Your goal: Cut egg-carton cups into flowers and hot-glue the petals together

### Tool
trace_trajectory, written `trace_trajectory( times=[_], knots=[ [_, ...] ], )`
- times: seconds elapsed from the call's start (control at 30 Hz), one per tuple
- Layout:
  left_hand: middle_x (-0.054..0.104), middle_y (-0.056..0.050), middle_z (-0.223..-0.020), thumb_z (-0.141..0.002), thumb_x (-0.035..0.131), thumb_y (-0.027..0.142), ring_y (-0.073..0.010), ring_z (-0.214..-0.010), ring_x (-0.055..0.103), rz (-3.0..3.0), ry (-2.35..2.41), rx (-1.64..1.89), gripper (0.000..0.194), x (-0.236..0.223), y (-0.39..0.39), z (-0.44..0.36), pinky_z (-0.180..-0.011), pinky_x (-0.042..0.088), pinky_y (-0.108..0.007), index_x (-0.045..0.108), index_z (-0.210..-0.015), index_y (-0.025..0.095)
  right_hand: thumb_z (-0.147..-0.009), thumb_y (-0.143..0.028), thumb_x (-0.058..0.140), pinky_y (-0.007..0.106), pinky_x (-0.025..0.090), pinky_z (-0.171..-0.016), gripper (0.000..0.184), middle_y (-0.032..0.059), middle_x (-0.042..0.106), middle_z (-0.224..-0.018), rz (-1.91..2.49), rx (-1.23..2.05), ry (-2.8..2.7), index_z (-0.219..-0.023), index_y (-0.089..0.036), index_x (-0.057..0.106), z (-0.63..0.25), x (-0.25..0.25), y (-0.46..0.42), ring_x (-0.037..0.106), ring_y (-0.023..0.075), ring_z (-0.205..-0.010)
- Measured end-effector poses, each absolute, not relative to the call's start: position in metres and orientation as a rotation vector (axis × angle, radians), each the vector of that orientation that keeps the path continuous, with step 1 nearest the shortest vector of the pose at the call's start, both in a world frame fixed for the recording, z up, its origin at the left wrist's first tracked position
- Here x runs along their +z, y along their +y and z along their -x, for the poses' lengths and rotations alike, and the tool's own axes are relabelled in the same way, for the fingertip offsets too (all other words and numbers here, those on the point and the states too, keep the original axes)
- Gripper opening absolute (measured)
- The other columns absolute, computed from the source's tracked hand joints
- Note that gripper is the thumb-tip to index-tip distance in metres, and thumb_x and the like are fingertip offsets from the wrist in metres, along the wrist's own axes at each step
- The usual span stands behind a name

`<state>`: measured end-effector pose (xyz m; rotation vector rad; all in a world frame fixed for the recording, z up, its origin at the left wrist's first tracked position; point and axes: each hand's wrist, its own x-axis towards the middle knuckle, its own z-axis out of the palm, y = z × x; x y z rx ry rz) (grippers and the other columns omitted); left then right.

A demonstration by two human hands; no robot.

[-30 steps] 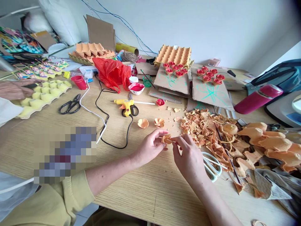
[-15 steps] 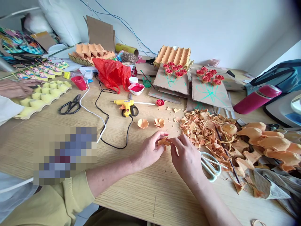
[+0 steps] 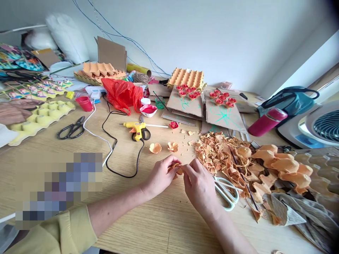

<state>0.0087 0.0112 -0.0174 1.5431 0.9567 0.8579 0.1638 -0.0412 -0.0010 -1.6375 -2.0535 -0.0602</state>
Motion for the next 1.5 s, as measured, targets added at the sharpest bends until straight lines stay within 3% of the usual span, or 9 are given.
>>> trace_trajectory(
  times=[0.13,0.4,0.87,1.1,1.5],
  knots=[
    [0.067,-0.001,-0.079,-0.091,0.059,0.029,-0.01,-0.06,0.056,-1.473,0.93,0.857,0.012,-0.0147,0.0122,-0.009,-0.056,0.047,-0.022,0.059,-0.093,0.017,-0.095,-0.012,0.055,0.027,0.037,-0.063,0.017,0.004,0.056,-0.086,1.624,-0.03,-2.063,-0.096,-0.021,0.07,-0.165,-0.0005,-0.0407,0.056,0.0164,-0.073],
    [0.069,-0.002,-0.079,-0.085,0.068,0.034,-0.014,-0.067,0.064,-1.403,0.935,0.872,0.02,-0.0205,0.0159,-0.0098,-0.059,0.049,-0.024,0.058,-0.092,0.018,-0.098,-0.014,0.051,0.027,0.037,-0.063,0.023,0.0041,0.055,-0.084,1.568,-0.045,-2.053,-0.096,-0.023,0.071,-0.1658,0.0017,-0.0401,0.054,0.0162,-0.071],
    [0.064,0.001,-0.071,-0.085,0.066,0.024,-0.0121,-0.064,0.059,-1.541,0.938,0.927,0.008,-0.0211,0.0186,-0.0068,-0.062,0.047,-0.023,0.063,-0.082,0.018,-0.096,-0.014,0.051,0.026,0.037,-0.06,0.021,0.0025,0.055,-0.083,1.598,0.086,-1.929,-0.091,-0.02,0.071,-0.1671,-0.0012,-0.0383,0.054,0.0144,-0.066],
    [0.064,0.001,-0.073,-0.09,0.064,0.03,-0.0148,-0.073,0.069,-1.453,0.83,0.892,0.014,-0.0213,0.0182,-0.006,-0.066,0.051,-0.024,0.058,-0.085,0.018,-0.096,-0.012,0.052,0.025,0.039,-0.062,0.02,0.003,0.056,-0.086,1.614,0.136,-1.957,-0.091,-0.021,0.07,-0.1665,-0.0001,-0.038,0.056,0.0145,-0.069],
    [0.068,0.0,-0.08,-0.09,0.065,0.031,-0.014,-0.075,0.068,-1.442,0.832,0.974,0.015,-0.0164,0.0149,-0.009,-0.07,0.053,-0.025,0.057,-0.086,0.019,-0.097,-0.013,0.052,0.025,0.042,-0.065,0.019,0.0029,0.055,-0.086,1.488,0.22,-1.882,-0.096,-0.02,0.07,-0.1686,0.0057,-0.0378,0.056,0.0146,-0.072]
  ],
)
